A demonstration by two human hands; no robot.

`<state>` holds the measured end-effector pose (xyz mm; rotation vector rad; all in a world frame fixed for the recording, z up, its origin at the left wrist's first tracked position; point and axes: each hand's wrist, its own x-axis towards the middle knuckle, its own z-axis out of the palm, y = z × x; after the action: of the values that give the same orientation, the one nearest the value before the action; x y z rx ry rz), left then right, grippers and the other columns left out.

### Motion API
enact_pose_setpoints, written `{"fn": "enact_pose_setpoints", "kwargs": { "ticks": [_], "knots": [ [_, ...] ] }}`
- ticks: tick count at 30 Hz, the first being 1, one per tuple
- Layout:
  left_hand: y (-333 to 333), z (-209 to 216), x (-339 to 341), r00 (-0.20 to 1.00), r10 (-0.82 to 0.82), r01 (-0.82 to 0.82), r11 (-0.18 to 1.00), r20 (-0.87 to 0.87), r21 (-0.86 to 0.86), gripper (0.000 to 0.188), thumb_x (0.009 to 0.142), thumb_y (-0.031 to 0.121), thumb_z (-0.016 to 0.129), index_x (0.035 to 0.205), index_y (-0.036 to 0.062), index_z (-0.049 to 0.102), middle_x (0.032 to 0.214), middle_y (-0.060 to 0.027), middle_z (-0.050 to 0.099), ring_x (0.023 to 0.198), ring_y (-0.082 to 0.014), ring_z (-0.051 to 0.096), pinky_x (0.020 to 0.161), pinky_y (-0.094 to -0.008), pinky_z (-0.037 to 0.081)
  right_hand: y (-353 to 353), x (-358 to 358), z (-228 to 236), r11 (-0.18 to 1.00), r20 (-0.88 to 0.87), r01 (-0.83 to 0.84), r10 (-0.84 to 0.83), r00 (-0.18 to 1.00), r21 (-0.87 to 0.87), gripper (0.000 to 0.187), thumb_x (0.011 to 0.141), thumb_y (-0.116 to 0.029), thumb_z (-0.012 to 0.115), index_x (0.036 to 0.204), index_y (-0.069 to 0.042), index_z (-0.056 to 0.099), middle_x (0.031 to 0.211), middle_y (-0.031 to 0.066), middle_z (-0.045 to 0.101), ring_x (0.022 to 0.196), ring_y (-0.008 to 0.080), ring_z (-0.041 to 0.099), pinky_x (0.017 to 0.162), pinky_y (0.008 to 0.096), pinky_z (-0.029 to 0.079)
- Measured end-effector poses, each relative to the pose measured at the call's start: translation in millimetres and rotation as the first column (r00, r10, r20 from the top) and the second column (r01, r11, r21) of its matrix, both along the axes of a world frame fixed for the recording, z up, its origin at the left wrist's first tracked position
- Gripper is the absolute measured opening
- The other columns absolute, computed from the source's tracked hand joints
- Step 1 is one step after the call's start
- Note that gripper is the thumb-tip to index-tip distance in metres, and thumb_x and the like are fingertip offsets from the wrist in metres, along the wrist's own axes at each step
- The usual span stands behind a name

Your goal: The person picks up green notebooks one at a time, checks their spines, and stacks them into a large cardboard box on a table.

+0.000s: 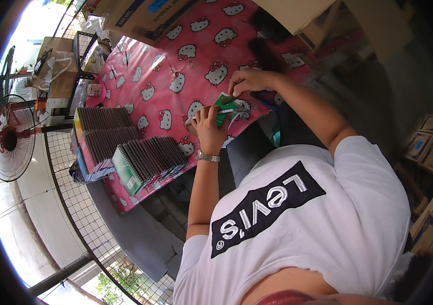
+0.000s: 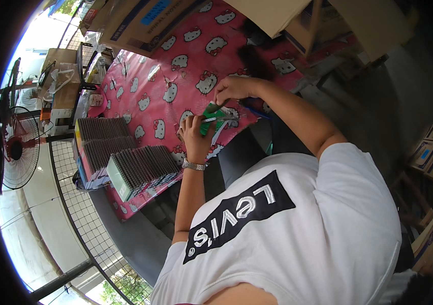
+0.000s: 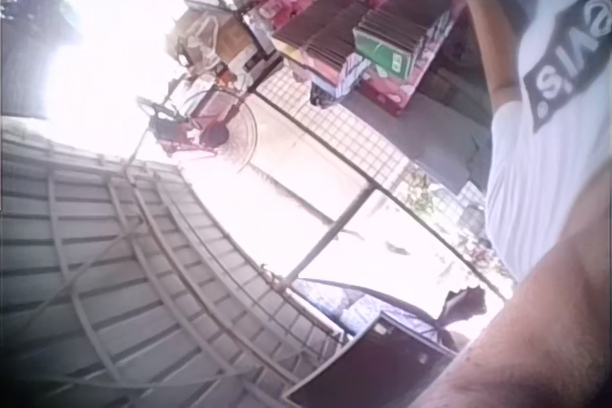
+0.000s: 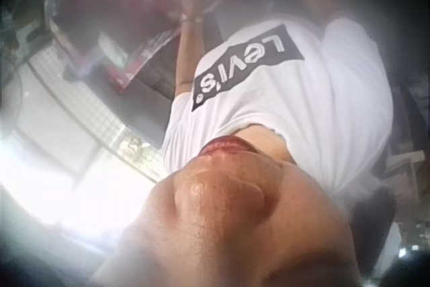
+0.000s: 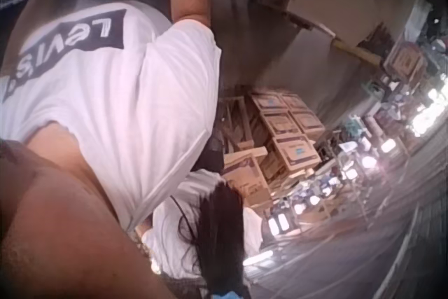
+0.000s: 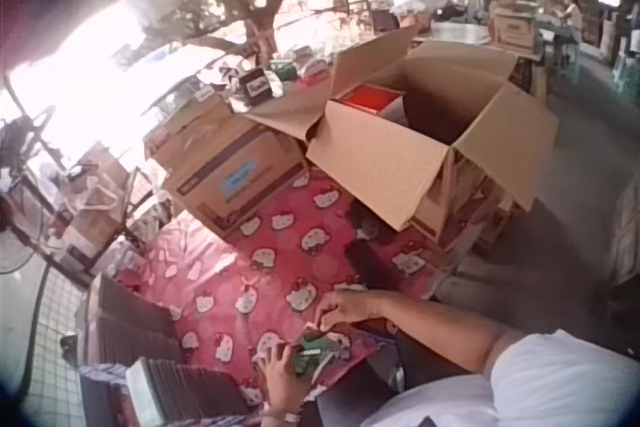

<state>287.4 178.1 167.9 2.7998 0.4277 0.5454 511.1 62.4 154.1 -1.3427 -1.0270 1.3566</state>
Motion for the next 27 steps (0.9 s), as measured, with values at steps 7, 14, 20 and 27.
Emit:
{"fn": "enact_pose_setpoints", "kwargs": {
  "ticks": [7,14,20,27],
  "knots": [
    [0,-3,0,0.996,0.076,-0.073,0.995,-0.045,0.061,0.038,0.075,0.034,0.076,0.103,0.0117,0.062,0.102,-0.0065,0.061,0.104,-0.0304,0.054,0.089,-0.0488,0.036,-1,-1,2,0.998,0.061,0.042,-0.045,0.997,0.046,0.030,0.085,-0.025,0.061,0.099,-0.001,0.071,0.093,0.0050,0.068,0.088,0.0156,0.061,0.084,0.0305,0.048],
    [4,-3,-6,0.998,0.060,-0.062,0.996,-0.032,-0.061,0.036,0.074,0.024,0.075,0.104,0.0098,0.061,0.103,-0.0091,0.061,0.104,-0.0320,0.054,0.091,-0.0460,0.038,12,-2,-6,0.994,-0.259,0.044,-0.017,0.966,0.098,0.036,0.084,-0.028,0.064,0.106,-0.001,0.070,0.099,0.0037,0.068,0.094,0.0130,0.060,0.084,0.0272,0.046],
    [33,-4,-22,0.998,0.035,-0.025,0.987,0.057,-0.156,0.031,0.077,0.014,0.073,0.105,0.0074,0.062,0.105,-0.0105,0.061,0.105,-0.0332,0.054,0.089,-0.0433,0.043,22,-9,1,0.988,-0.351,-0.094,0.133,0.927,0.126,0.034,0.083,-0.025,0.064,0.106,-0.001,0.070,0.111,0.0075,0.066,0.103,0.0158,0.059,0.089,0.0308,0.047],
    [47,-7,-26,0.998,0.054,-0.030,0.883,0.036,-0.468,0.027,0.079,0.006,0.071,0.104,0.0042,0.063,0.104,-0.0109,0.061,0.095,-0.0288,0.060,0.084,-0.0382,0.049,39,-11,3,0.983,-0.344,-0.130,0.168,0.924,0.132,0.034,0.085,-0.030,0.063,0.106,-0.006,0.070,0.109,0.0041,0.066,0.100,0.0141,0.058,0.087,0.0323,0.045]
  ]
}}
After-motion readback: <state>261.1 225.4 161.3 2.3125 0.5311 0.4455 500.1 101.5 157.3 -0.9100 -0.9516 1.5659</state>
